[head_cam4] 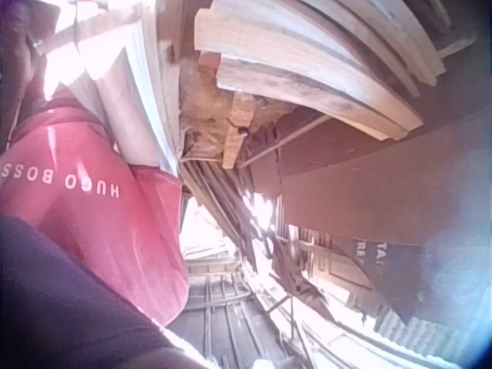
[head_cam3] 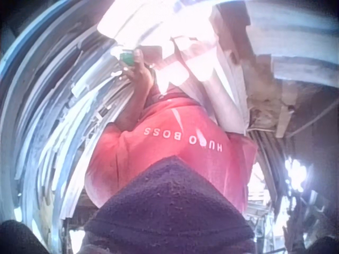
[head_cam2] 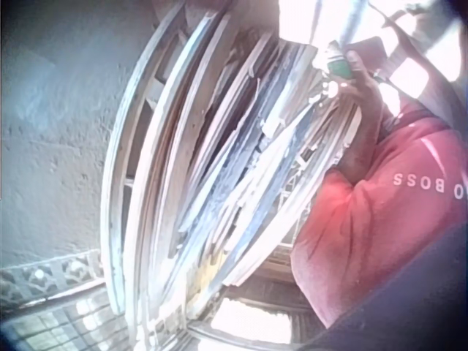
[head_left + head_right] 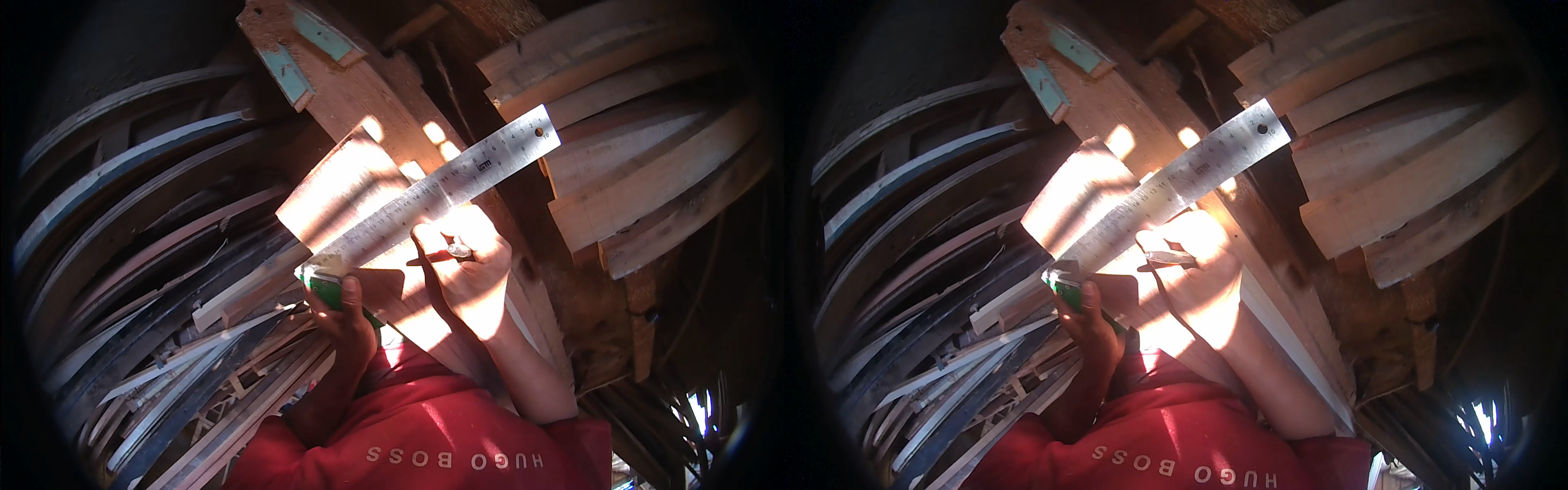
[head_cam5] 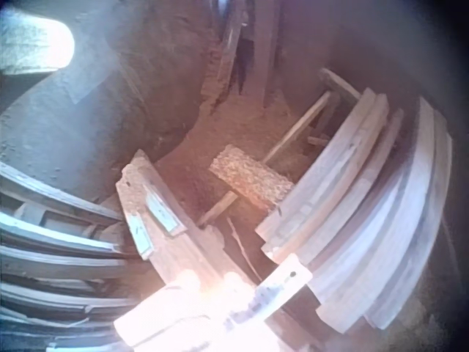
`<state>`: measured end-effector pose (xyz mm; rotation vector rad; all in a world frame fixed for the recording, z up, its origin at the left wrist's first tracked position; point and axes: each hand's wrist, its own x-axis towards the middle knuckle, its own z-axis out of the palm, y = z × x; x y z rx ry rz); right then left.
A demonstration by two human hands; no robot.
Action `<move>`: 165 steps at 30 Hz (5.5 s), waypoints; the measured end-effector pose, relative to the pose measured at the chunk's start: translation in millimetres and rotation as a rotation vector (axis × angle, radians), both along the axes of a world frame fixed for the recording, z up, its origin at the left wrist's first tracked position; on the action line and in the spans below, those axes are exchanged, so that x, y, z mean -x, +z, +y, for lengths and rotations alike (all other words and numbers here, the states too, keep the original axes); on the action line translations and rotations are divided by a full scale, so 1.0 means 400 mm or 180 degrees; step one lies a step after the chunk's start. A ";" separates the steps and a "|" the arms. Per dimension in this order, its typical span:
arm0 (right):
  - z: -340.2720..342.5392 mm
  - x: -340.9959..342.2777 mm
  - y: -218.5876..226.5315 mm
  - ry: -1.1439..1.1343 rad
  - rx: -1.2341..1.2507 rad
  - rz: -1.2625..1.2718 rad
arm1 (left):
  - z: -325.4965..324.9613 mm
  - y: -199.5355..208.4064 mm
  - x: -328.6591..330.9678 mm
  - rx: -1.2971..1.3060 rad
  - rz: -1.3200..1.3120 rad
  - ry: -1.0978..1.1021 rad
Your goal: The person uses a ruler and a marker to draw lines on a wood plank, positioning the ruler at different points and flipping it over to measure various sections.
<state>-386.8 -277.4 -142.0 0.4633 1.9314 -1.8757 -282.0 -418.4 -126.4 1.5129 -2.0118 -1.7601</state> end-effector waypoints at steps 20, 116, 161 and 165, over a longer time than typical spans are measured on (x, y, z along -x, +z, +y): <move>-0.015 0.229 0.107 0.1430 -0.0536 0.1944 | 0.007 0.012 -0.008 0.0018 -0.0457 0.0062; 0.240 -0.203 0.060 0.0735 -0.0725 0.0095 | 0.187 0.039 -0.205 0.0190 -0.0417 -0.0495; 0.208 -0.212 0.035 0.0878 -0.1085 0.0828 | 0.159 0.018 -0.193 0.0106 -0.0149 -0.0293; 0.208 -0.216 0.040 0.0846 -0.1165 0.0825 | 0.165 0.018 -0.182 0.0212 0.0013 -0.0225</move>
